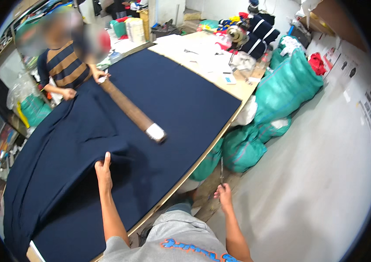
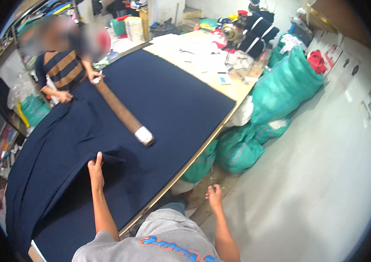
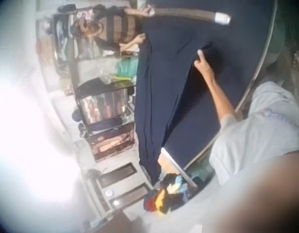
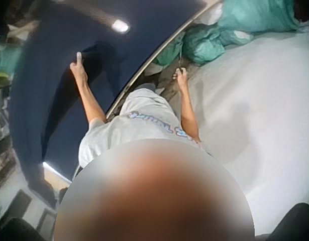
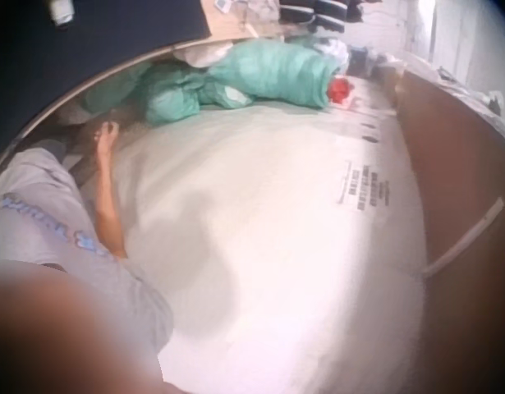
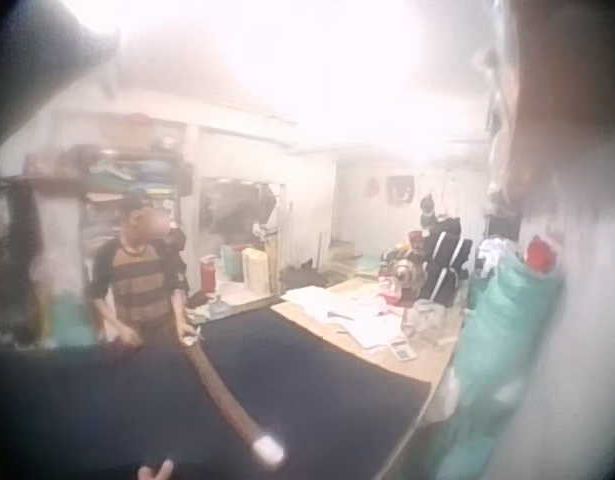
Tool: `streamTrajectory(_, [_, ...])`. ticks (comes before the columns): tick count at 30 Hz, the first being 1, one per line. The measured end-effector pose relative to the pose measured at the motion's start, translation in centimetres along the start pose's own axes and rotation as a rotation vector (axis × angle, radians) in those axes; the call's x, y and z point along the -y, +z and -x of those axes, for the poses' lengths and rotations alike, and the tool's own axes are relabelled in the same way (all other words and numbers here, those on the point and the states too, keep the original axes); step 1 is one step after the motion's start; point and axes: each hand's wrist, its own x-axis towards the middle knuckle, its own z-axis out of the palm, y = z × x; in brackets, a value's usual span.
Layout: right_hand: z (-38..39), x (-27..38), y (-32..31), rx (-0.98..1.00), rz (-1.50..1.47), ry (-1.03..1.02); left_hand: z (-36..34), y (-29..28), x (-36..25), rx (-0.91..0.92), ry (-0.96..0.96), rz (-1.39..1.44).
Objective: The person cuts a large piece of dark blue fabric on a table using scissors and a long ruler, assisted by another person who helps smooth and hold the material. The person also cuts open a plastic-wrapped bundle of fabric and removes a piece before returning to cut the main fabric sheet.
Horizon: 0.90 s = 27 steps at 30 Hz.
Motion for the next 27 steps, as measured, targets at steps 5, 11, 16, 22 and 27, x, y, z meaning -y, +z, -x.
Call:
streamTrajectory(5, [-13.7,1.8,-8.2,-0.063,0.15,0.023,-4.9,11.4,3.7,-0.159,0.016,0.054])
streamTrajectory(11, [-25.7,5.7,-12.8,-0.194,0.216,0.061,-7.1,15.2,2.1,-0.358,0.01,-0.019])
streamTrajectory(16, [-40.3,10.4,-14.0,-0.292,0.518,-0.282,-2.9,14.2,4.9,-0.513,-0.063,-0.121])
streamTrajectory(22, [-58.2,23.8,-6.9,-0.087,0.638,-0.49,2.7,16.4,4.0,-0.58,-0.081,-0.063])
streamTrajectory(27, [-70.0,30.6,0.2,0.046,0.851,-0.512,4.6,19.4,3.1,-0.78,0.009,0.125])
